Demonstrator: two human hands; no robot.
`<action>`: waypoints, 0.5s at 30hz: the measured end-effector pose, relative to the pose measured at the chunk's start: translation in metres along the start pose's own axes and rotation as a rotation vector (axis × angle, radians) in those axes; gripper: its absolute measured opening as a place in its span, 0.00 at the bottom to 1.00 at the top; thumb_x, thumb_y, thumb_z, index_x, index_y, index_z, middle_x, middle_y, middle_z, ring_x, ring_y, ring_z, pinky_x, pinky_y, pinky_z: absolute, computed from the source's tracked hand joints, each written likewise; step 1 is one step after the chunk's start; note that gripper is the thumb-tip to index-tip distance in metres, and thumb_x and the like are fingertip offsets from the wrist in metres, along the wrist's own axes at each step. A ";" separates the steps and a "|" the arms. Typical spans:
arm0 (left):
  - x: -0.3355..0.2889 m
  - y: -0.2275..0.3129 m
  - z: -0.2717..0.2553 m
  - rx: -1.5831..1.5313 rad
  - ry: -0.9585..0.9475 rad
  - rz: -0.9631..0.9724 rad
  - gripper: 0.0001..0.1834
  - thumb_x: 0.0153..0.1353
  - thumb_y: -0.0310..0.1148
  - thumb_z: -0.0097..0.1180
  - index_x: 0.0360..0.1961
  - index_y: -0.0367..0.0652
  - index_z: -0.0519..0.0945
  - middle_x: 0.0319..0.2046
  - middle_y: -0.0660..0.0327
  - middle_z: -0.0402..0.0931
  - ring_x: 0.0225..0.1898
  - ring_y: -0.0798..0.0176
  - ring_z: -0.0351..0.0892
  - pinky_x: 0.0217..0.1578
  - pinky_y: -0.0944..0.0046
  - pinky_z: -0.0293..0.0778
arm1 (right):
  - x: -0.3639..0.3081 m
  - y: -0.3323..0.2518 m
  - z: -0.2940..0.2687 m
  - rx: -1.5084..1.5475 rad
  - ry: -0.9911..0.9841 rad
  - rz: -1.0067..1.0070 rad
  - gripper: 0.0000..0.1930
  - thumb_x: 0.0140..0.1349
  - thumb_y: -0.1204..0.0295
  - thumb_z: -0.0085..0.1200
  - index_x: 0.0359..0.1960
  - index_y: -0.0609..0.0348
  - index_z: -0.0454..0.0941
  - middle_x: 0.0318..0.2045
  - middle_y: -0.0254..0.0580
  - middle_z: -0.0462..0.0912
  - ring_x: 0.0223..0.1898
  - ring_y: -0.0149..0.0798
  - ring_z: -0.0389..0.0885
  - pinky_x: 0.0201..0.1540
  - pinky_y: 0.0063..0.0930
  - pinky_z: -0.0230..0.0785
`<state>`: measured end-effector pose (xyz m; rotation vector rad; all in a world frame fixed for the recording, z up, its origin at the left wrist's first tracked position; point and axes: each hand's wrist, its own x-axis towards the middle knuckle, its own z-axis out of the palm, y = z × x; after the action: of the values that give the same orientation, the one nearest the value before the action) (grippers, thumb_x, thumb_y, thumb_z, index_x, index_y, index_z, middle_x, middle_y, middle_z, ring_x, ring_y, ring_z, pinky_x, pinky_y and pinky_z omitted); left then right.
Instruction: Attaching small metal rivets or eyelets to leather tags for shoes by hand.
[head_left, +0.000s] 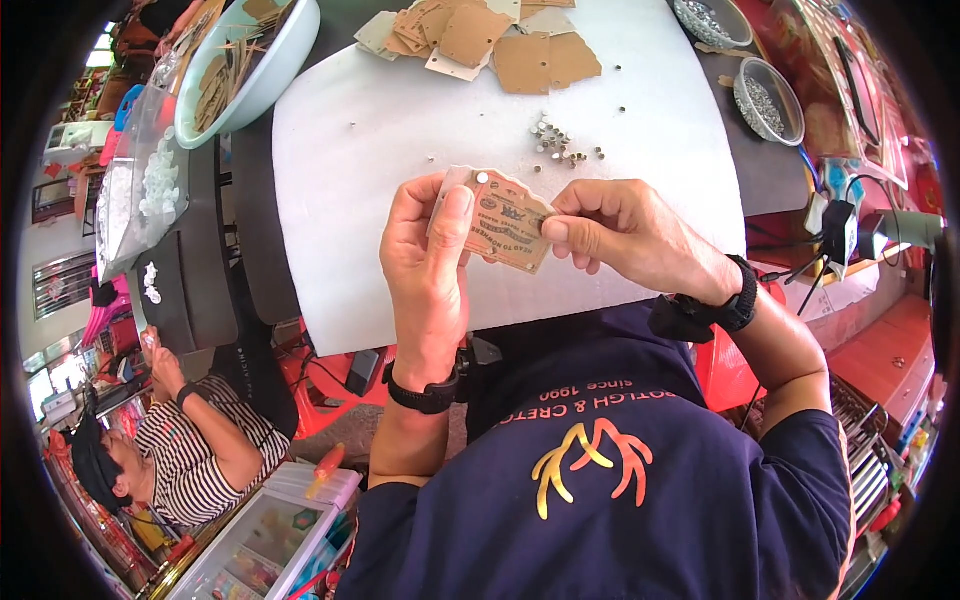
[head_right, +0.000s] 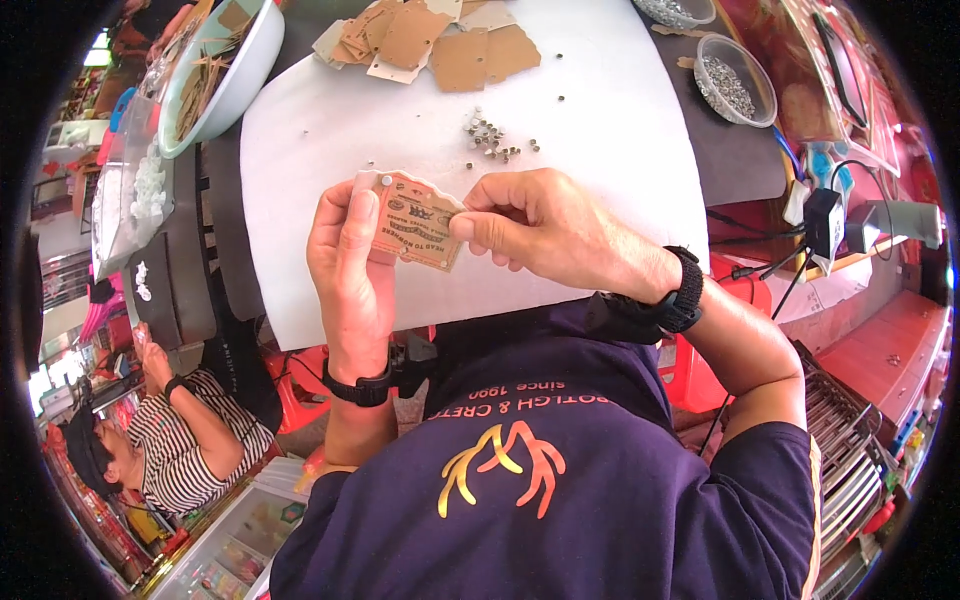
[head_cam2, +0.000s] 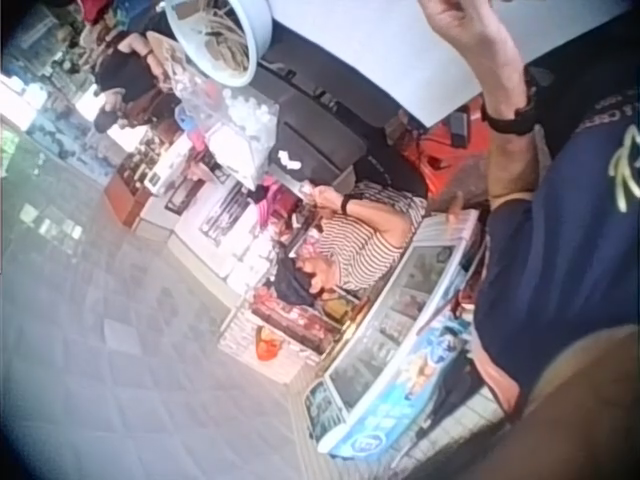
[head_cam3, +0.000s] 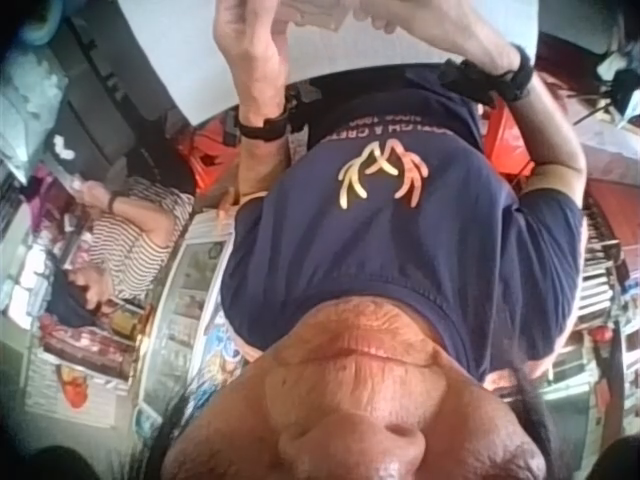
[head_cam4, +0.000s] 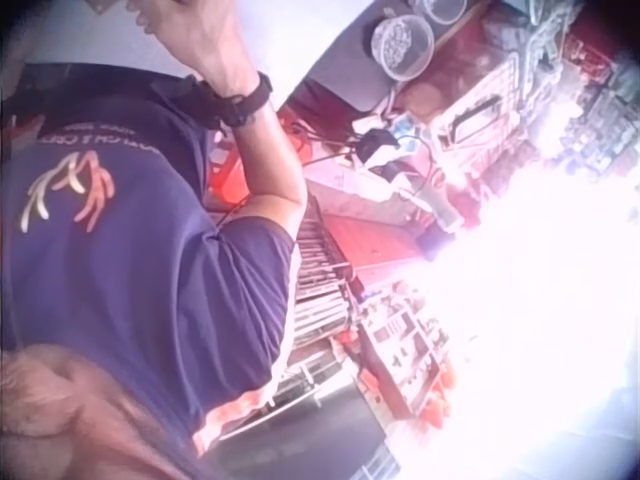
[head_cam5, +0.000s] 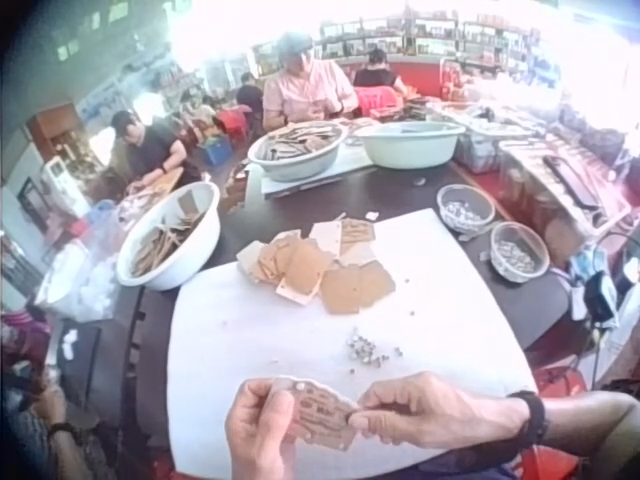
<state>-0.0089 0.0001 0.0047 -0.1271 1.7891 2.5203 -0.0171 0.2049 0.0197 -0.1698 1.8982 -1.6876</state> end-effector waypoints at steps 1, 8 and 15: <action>-0.002 0.002 0.001 -0.052 -0.022 -0.027 0.12 0.69 0.34 0.56 0.47 0.38 0.73 0.39 0.62 0.78 0.37 0.76 0.75 0.35 0.73 0.73 | 0.000 -0.003 0.000 0.001 -0.011 0.005 0.16 0.70 0.60 0.54 0.37 0.64 0.79 0.24 0.30 0.77 0.27 0.22 0.75 0.30 0.20 0.70; -0.013 -0.010 0.009 -0.113 -0.037 0.009 0.14 0.67 0.31 0.57 0.52 0.38 0.76 0.42 0.63 0.78 0.42 0.72 0.76 0.41 0.70 0.73 | 0.006 -0.007 0.004 -0.061 -0.037 -0.022 0.15 0.72 0.62 0.50 0.39 0.63 0.78 0.27 0.30 0.78 0.28 0.22 0.75 0.33 0.20 0.71; -0.019 -0.011 -0.004 -0.144 0.044 -0.002 0.14 0.66 0.29 0.57 0.51 0.39 0.76 0.44 0.64 0.77 0.43 0.74 0.75 0.44 0.70 0.72 | 0.016 -0.012 0.017 -0.158 -0.063 -0.087 0.14 0.73 0.64 0.49 0.40 0.64 0.79 0.27 0.31 0.78 0.28 0.23 0.76 0.32 0.21 0.71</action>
<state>0.0108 0.0004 -0.0051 -0.1916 1.6199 2.6633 -0.0254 0.1802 0.0249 -0.3680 2.0017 -1.5677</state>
